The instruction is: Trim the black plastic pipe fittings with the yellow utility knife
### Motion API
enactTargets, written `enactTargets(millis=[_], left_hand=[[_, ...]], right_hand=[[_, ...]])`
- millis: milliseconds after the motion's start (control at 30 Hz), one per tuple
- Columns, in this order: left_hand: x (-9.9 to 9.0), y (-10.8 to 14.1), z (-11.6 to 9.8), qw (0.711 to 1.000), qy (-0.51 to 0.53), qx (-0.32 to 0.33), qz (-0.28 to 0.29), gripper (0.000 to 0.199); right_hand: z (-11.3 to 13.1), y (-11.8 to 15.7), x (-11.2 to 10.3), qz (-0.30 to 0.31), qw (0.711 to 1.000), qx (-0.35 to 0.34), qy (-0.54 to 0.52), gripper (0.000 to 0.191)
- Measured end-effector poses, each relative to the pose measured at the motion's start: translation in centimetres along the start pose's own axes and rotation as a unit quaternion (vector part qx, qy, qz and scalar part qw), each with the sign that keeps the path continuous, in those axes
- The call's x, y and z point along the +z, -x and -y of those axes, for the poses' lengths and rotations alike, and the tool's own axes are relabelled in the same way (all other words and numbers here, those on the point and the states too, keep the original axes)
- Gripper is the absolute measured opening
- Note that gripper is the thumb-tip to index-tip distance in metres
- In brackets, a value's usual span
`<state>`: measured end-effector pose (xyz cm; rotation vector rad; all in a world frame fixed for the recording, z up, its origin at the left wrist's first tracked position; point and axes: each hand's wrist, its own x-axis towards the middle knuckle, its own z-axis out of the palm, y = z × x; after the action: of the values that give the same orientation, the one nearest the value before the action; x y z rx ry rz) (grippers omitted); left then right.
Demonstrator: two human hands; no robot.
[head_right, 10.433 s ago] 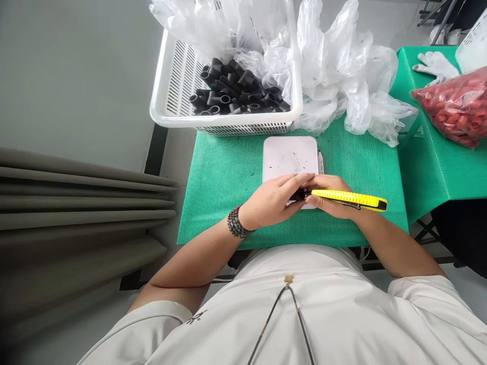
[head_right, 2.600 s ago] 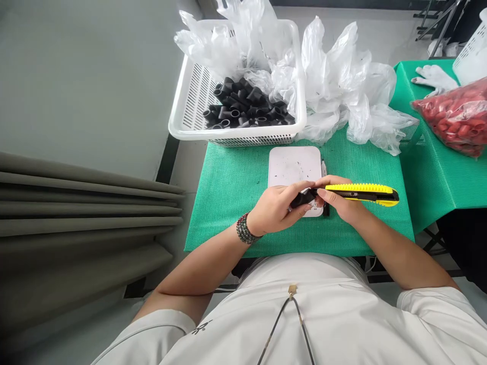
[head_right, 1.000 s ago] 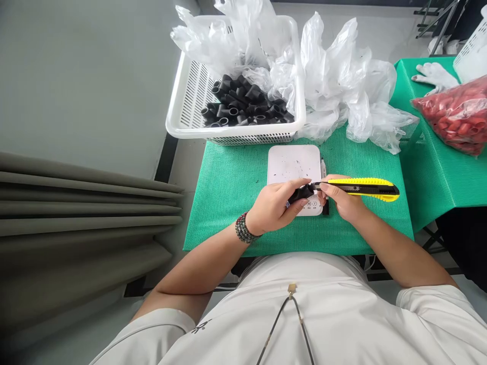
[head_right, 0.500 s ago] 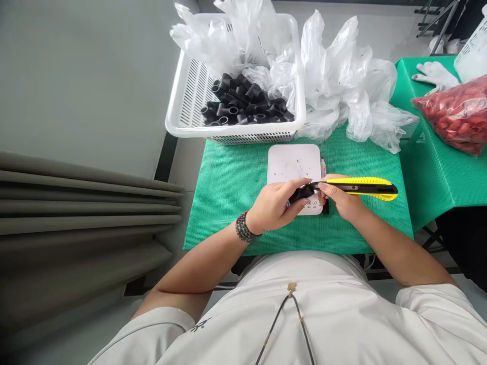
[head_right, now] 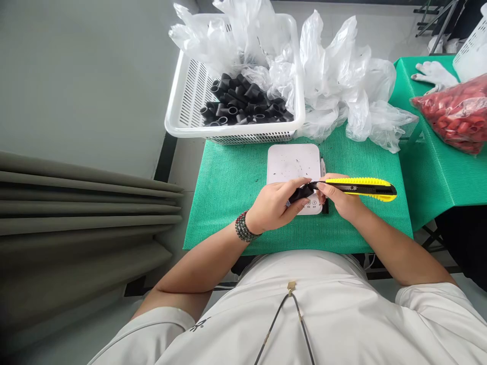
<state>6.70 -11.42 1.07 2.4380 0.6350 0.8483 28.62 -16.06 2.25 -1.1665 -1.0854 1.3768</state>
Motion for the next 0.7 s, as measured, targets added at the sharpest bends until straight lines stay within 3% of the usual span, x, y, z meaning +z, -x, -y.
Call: enactTargets(millis=[700], left_hand=[[-0.11,-0.12,-0.27,0.999,-0.034,-0.018,0.037,0.054]], right_hand=[[-0.10,0.07,-0.30,-0.002,0.999,0.018,0.044,0.045]])
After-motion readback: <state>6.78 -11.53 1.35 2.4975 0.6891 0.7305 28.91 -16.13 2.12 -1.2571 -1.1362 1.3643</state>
